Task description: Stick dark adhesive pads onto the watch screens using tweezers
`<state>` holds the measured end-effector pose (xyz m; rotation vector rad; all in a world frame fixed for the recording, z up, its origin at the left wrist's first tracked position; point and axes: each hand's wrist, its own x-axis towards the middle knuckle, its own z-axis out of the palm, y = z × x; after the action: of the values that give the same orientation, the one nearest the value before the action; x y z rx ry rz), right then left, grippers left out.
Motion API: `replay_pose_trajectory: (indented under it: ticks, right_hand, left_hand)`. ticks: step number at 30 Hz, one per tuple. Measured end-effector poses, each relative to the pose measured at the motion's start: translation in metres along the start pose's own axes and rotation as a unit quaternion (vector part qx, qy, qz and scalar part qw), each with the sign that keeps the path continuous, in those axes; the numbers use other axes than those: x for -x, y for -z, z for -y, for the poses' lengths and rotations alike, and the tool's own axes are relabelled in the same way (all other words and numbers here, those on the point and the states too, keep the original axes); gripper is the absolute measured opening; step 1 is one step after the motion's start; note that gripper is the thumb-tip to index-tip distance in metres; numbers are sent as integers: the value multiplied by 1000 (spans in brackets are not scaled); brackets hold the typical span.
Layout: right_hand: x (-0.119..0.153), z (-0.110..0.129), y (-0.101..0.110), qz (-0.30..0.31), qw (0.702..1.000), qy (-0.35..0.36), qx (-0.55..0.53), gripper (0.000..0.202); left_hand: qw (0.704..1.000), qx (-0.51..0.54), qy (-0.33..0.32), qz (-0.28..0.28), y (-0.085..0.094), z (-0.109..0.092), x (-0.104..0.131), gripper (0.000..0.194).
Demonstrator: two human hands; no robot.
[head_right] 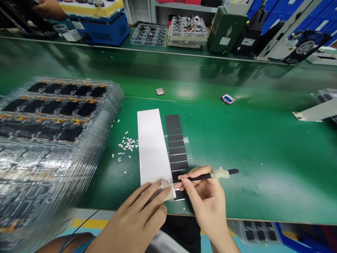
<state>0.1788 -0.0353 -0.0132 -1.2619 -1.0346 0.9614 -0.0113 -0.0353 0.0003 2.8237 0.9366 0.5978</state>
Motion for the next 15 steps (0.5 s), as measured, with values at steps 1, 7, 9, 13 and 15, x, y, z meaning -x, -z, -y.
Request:
replay_pose_trajectory:
  ticks: [1,7,9,13,15]
  right_hand:
    - [1,1,-1,-16,1000,-3,-20,10]
    - [10,3,-22,-175,979,52,-91,12]
    - [14,3,-34,-194,971,85,-109,13]
    - [20,1,-54,-171,969,118,-130,20]
    - [20,0,-60,-156,971,122,-134,21]
  left_hand:
    - [1000,23,7,3,2,1,-2,22]
    - [877,402,263,-2,10,16,-14,8]
    - [778,527,341,-28,8,18,-18,9]
    - [641,672,366,-59,-1,18,-22,16]
    - [618,699,353,-70,-4,18,-22,19]
